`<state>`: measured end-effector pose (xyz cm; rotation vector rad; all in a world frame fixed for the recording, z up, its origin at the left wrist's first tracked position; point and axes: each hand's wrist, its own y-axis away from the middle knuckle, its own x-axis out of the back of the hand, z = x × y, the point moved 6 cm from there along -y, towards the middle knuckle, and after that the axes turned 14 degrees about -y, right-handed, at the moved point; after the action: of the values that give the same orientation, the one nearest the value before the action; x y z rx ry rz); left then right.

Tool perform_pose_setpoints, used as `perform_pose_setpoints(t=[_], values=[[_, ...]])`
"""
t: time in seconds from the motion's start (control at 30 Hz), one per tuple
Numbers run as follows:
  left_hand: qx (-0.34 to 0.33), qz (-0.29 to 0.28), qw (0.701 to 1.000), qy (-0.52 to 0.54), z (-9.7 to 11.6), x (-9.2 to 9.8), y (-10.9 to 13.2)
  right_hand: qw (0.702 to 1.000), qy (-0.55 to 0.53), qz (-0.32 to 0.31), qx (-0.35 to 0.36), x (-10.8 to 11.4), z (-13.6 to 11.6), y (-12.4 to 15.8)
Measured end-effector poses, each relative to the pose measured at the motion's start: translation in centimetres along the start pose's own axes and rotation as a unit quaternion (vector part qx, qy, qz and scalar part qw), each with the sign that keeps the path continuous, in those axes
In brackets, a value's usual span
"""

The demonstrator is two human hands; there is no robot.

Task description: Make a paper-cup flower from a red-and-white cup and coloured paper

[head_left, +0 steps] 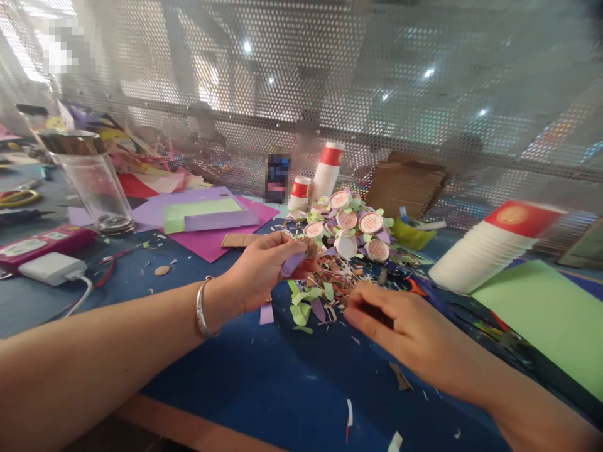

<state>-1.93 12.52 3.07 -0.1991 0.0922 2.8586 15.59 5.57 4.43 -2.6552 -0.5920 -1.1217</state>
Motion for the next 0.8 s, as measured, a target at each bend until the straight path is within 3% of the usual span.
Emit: perform_pose_setpoints(t=[0.13, 0.37, 0.57, 0.8], values=[[0.017, -0.059, 0.998, -0.031, -0.6, -0.9, 0.5, 0.996, 0.045, -0.078, 0.012, -1.3, -0.4, 0.3], [0.028, -0.111, 0.992, -0.056, -1.6, -1.8, 0.9, 0.995, 0.051, -0.085, 0.018, -1.6, -0.7, 0.3], [0.019, -0.086, 0.992, -0.088, -1.8, -1.7, 0.7, 0.994, 0.069, -0.079, 0.018, -1.3, -0.3, 0.2], [-0.044, -0.043, 0.994, -0.09, -0.8, -1.0, 0.3, 0.993, 0.102, -0.012, 0.059, -0.5, 0.2, -0.5]])
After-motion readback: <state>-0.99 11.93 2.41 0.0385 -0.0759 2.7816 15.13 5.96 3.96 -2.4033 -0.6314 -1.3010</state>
